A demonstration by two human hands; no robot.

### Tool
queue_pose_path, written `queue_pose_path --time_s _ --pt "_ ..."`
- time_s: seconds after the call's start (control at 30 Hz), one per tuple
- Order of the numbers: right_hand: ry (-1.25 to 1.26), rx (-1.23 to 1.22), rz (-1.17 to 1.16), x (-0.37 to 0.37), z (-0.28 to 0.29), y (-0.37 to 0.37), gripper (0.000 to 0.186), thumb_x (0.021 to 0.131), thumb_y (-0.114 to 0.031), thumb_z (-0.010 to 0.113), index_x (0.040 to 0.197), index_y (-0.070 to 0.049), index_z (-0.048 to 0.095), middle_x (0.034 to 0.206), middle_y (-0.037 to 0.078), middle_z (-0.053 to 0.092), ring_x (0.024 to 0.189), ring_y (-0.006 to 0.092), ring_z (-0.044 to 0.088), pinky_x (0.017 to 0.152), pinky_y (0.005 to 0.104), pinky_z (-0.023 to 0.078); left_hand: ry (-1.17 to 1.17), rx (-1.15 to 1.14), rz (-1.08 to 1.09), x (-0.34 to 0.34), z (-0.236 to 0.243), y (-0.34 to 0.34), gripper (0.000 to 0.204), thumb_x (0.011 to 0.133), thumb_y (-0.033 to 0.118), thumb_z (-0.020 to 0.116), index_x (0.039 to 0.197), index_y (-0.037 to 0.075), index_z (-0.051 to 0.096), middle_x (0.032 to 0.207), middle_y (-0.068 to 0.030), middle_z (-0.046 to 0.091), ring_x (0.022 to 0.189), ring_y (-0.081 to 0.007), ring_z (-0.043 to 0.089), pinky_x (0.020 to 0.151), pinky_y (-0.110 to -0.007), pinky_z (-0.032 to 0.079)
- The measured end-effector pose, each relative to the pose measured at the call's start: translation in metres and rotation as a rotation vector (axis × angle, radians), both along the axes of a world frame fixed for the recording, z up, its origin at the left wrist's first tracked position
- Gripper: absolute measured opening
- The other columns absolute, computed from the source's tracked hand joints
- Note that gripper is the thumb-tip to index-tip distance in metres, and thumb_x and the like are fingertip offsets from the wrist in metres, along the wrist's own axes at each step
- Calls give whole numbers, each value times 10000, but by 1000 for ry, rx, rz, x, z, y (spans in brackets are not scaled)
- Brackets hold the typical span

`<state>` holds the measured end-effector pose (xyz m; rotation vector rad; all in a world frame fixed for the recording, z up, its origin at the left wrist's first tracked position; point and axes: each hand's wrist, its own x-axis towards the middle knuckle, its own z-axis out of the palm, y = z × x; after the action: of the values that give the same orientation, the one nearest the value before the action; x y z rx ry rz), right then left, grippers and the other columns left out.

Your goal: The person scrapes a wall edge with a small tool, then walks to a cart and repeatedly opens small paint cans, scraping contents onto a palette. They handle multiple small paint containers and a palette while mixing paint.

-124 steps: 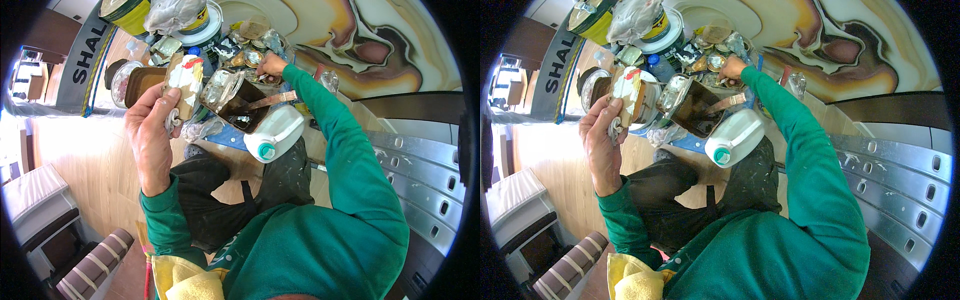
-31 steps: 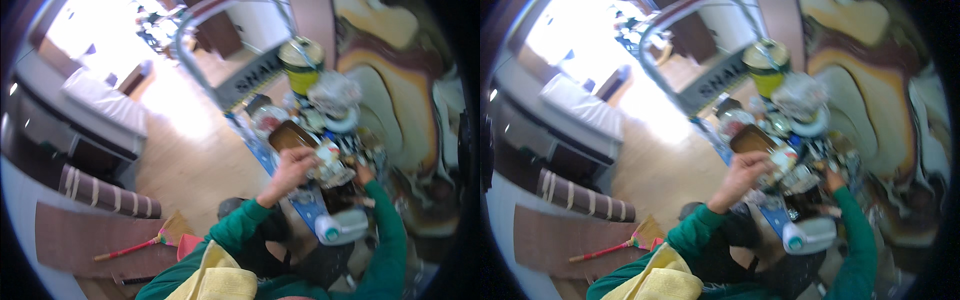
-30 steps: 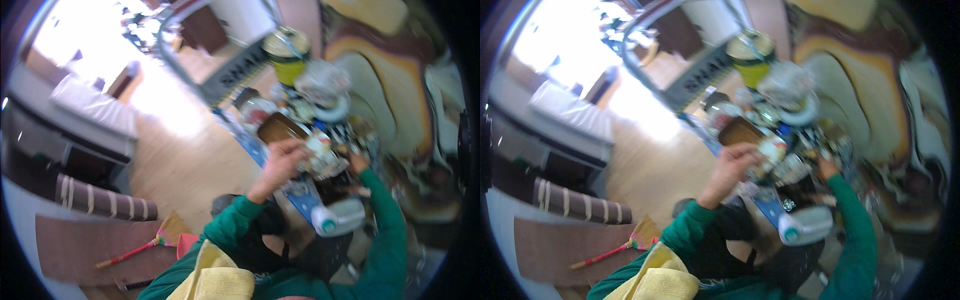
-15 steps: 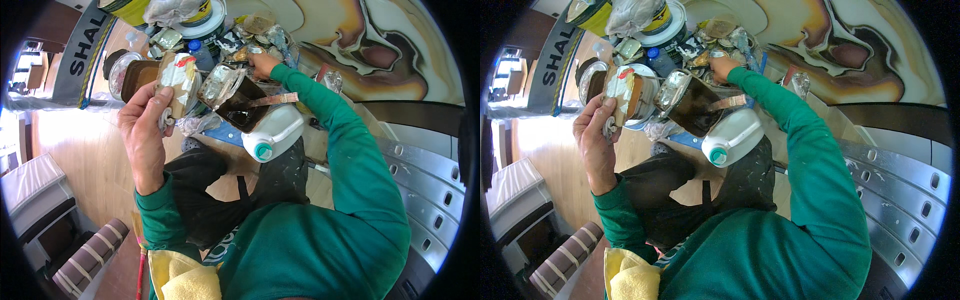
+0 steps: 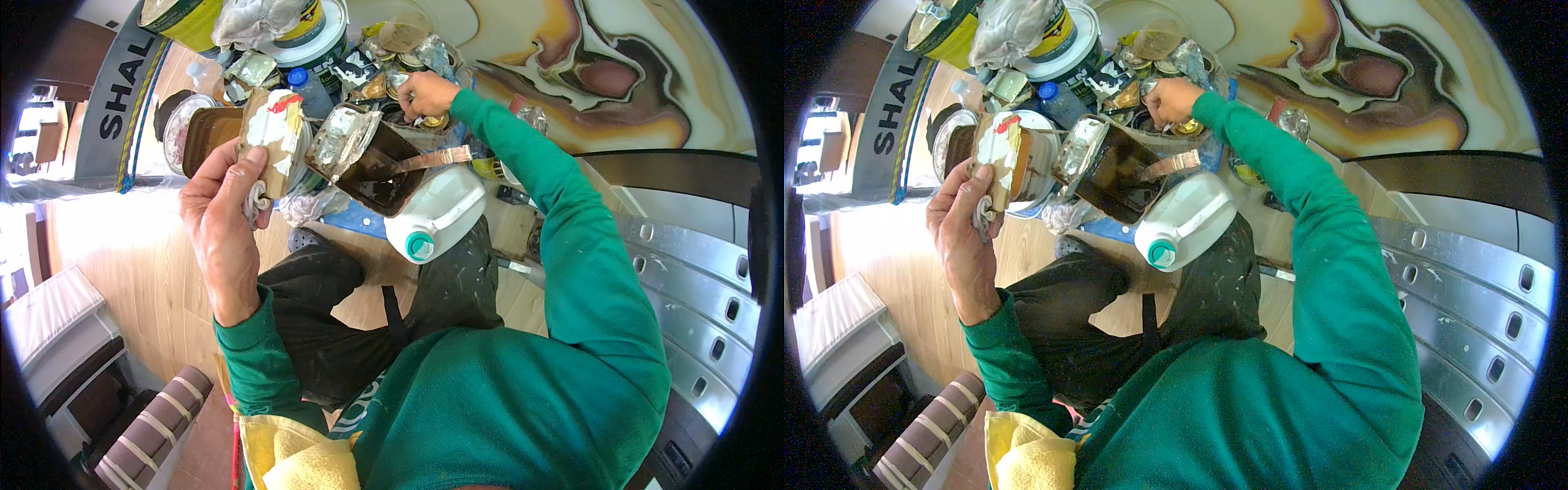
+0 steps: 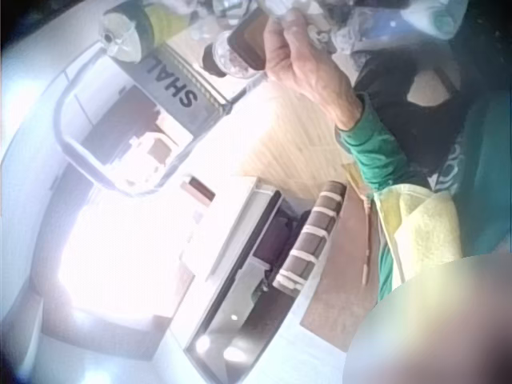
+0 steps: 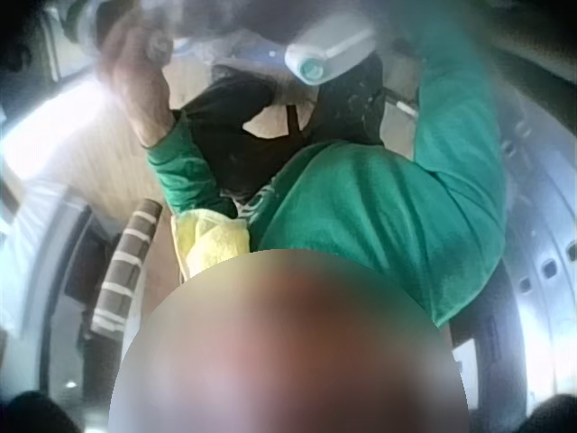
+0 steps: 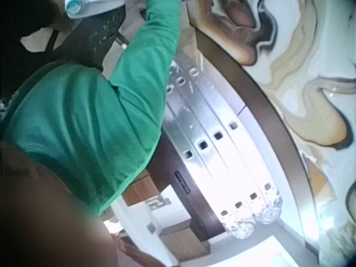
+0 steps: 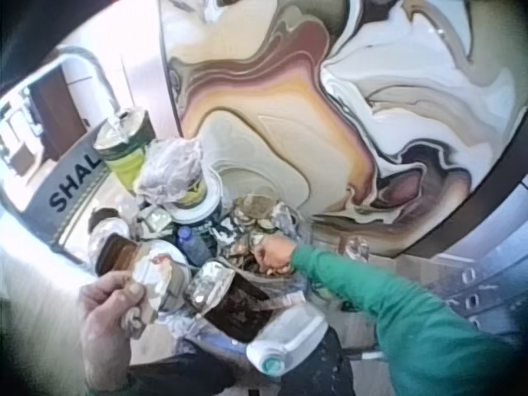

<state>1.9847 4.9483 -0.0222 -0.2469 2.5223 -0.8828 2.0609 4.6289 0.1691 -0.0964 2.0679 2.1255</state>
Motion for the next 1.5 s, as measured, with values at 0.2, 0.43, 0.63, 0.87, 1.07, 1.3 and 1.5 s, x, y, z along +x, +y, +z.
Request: queue_pose_path --time_s 0.2,0.43,0.63,0.87,1.07,1.3,1.5 --pt "133 115 -27 11 15 24 77 670 -102 677 716 -124 735 763 104 707 746 276 675 684 391 530 -13 7 -2 3 0 -1 228 876 141 659 1025 -31 663 735 -11 624 517 -19 465 401 -168 308" --pt "102 146 -42 35 17 42 93 685 -172 729 750 -105 723 742 103 701 703 281 671 653 407 526 3 5 12 5 0 -2 213 874 135 658 1010 -29 663 746 -22 634 514 -28 485 404 -160 321" --pt "-32 -131 -413 40 30 45 205 779 -253 776 794 -55 726 663 56 659 553 142 604 517 321 490 -34 19 -21 5 -3 3 203 880 131 654 1016 -19 667 745 -23 642 524 -30 506 404 -159 321" --pt "-151 -436 -563 39 29 40 199 866 -177 676 1005 -37 697 785 20 673 588 74 589 467 222 437 -64 58 -41 1 -6 11 191 915 130 607 994 -38 654 717 -32 628 495 -36 475 399 -166 316" --pt "-124 -623 -619 46 31 36 264 838 -125 682 1074 -6 676 836 27 691 657 73 582 535 225 468 -100 76 -31 -1 -7 11 191 894 109 608 1000 -46 649 716 -34 623 494 -41 476 398 -170 319" --pt "-28 -474 -641 52 42 29 246 827 -122 700 1047 -12 700 922 45 703 799 96 615 695 251 501 -146 111 -53 -3 -9 10 184 864 107 623 959 -41 674 675 -25 628 469 -60 502 400 -201 372" --pt "57 -537 -647 52 38 32 251 819 -114 718 1044 -4 699 923 30 697 837 93 612 778 234 484 -186 214 -42 -4 -7 7 165 879 100 606 931 -51 647 663 -45 598 432 -91 480 402 -193 369"
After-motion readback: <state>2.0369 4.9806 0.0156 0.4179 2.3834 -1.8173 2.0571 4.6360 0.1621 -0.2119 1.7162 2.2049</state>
